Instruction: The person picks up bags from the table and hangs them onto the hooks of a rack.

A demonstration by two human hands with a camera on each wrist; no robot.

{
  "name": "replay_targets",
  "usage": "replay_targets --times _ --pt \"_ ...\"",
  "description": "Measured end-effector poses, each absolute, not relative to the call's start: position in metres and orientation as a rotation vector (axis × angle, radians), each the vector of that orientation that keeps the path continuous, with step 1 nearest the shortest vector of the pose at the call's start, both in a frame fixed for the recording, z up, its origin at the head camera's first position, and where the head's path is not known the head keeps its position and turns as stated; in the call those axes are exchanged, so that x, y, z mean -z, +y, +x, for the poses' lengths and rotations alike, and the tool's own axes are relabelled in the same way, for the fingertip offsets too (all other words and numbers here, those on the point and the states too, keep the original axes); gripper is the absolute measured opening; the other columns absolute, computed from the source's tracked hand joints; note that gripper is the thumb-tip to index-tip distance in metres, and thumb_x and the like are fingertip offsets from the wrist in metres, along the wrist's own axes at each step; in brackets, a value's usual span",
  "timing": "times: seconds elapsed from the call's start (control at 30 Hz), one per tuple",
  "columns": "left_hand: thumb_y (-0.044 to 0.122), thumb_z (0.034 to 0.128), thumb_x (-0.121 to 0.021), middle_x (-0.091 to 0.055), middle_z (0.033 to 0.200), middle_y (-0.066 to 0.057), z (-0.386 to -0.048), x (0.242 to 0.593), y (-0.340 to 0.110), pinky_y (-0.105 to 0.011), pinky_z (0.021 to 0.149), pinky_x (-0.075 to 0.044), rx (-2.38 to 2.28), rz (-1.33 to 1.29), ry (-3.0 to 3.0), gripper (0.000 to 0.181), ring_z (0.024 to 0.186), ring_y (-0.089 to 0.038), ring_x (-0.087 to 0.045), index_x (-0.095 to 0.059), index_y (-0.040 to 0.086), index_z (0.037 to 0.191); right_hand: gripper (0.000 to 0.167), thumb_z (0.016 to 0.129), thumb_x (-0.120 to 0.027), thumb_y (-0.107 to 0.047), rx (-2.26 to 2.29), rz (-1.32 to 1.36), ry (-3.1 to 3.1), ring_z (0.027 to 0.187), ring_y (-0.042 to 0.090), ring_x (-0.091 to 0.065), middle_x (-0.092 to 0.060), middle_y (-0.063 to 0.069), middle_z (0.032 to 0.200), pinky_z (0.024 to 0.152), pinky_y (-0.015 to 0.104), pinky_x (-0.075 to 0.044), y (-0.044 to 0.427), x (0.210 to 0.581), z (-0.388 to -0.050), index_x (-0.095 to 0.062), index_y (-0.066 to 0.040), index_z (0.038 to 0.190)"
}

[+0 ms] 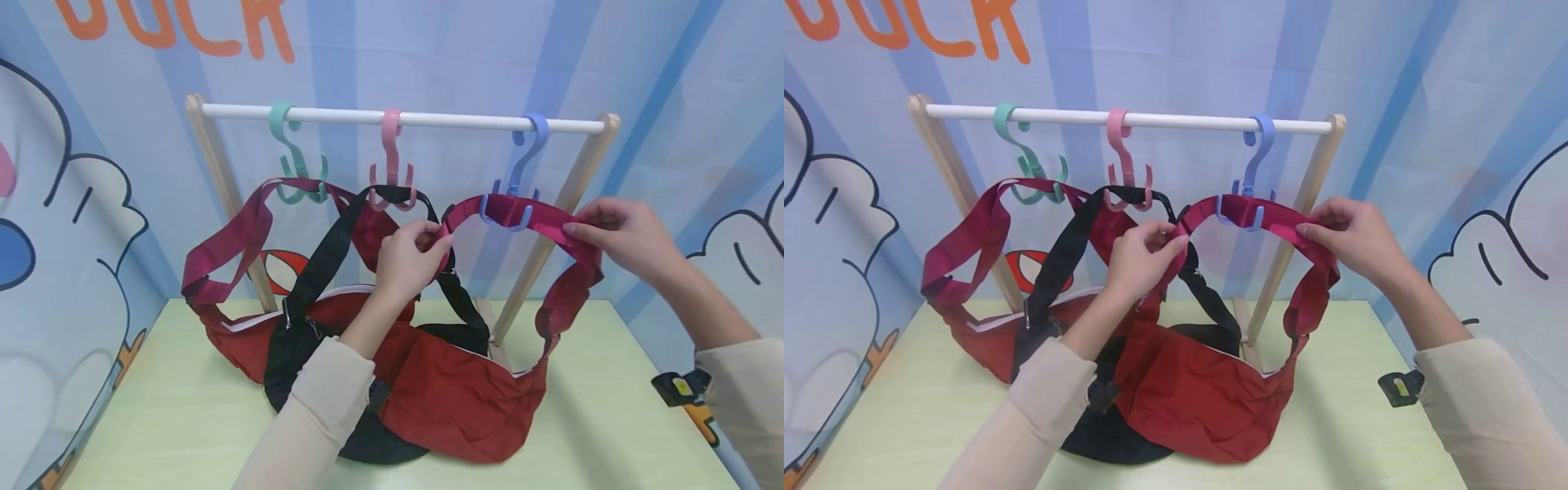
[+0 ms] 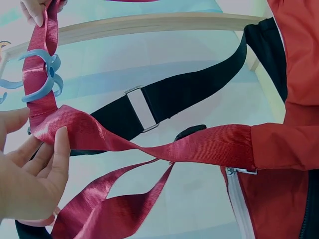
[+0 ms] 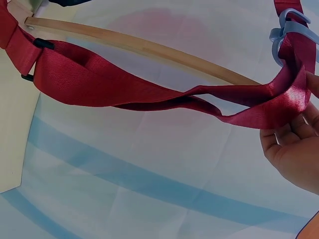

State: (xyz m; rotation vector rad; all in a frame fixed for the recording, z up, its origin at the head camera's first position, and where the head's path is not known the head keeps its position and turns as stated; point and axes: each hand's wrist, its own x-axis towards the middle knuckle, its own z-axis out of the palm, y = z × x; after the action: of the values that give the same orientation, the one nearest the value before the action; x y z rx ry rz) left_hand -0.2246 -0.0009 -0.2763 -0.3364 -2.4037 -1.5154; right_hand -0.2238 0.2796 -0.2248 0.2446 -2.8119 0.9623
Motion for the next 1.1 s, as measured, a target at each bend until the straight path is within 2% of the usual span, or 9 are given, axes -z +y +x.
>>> replay_targets --times 0.23,0.43,0.53,0.67,0.77,1.1 --pt "0.025 0.0865 -0.063 -0.066 0.097 -0.003 -0.224 0.285 -0.008 -0.032 0.075 -0.048 1.572 -0.364 -2.325 0.028 0.092 -0.015 -0.058 -0.064 0.009 0.110 0.044 0.086 -0.061 -0.037 -0.982 0.258 -2.788 0.074 0.009 -0.060 -0.064 0.015 0.095 0.070 0.031 -0.044 0.281 0.228 -0.222 -0.056 -0.003 0.113" --pt "0.023 0.0861 -0.064 -0.066 0.101 -0.004 -0.223 0.291 -0.014 -0.030 0.082 -0.046 1.615 -0.345 -2.275 0.029 0.094 -0.015 -0.058 -0.064 0.008 0.111 0.042 0.086 -0.061 -0.035 -0.976 0.266 -2.780 0.077 0.005 -0.057 -0.061 0.014 0.099 0.069 0.031 -0.044 0.286 0.229 -0.220 -0.055 -0.004 0.114" --pt "0.022 0.0859 -0.064 -0.065 0.101 -0.005 -0.221 0.295 -0.019 -0.029 0.082 -0.047 1.630 -0.348 -2.259 0.028 0.094 -0.016 -0.058 -0.064 0.007 0.110 0.043 0.087 -0.060 -0.036 -0.967 0.248 -2.780 0.083 0.011 -0.057 -0.058 0.013 0.104 0.069 0.029 -0.044 0.289 0.229 -0.219 -0.054 -0.006 0.116" --pt "0.020 0.0855 -0.065 -0.066 0.100 -0.006 -0.219 0.304 -0.027 -0.029 0.080 -0.047 1.661 -0.355 -2.239 0.027 0.092 -0.016 -0.059 -0.064 0.006 0.109 0.043 0.088 -0.058 -0.037 -0.954 0.254 -2.789 0.095 0.024 -0.054 -0.052 0.011 0.113 0.068 0.019 -0.043 0.291 0.229 -0.215 -0.052 -0.007 0.118" --pt "0.019 0.0851 -0.065 -0.065 0.099 -0.007 -0.219 0.313 -0.035 -0.029 0.078 -0.048 1.688 -0.340 -2.225 0.026 0.091 -0.017 -0.060 -0.064 0.005 0.106 0.042 0.089 -0.057 -0.037 -0.942 0.270 -2.799 0.098 0.027 -0.053 -0.052 0.011 0.115 0.067 0.013 -0.042 0.293 0.232 -0.212 -0.052 -0.007 0.118" --pt "0.014 0.0841 -0.066 -0.064 0.098 -0.012 -0.209 0.336 -0.061 -0.037 0.083 -0.047 1.721 -0.391 -2.231 0.026 0.091 -0.023 -0.060 -0.063 0.000 0.106 0.040 0.089 -0.058 -0.034 -0.958 0.282 -2.831 0.098 0.029 -0.053 -0.053 0.012 0.112 0.067 0.019 -0.045 0.298 0.253 -0.203 -0.052 -0.007 0.118"
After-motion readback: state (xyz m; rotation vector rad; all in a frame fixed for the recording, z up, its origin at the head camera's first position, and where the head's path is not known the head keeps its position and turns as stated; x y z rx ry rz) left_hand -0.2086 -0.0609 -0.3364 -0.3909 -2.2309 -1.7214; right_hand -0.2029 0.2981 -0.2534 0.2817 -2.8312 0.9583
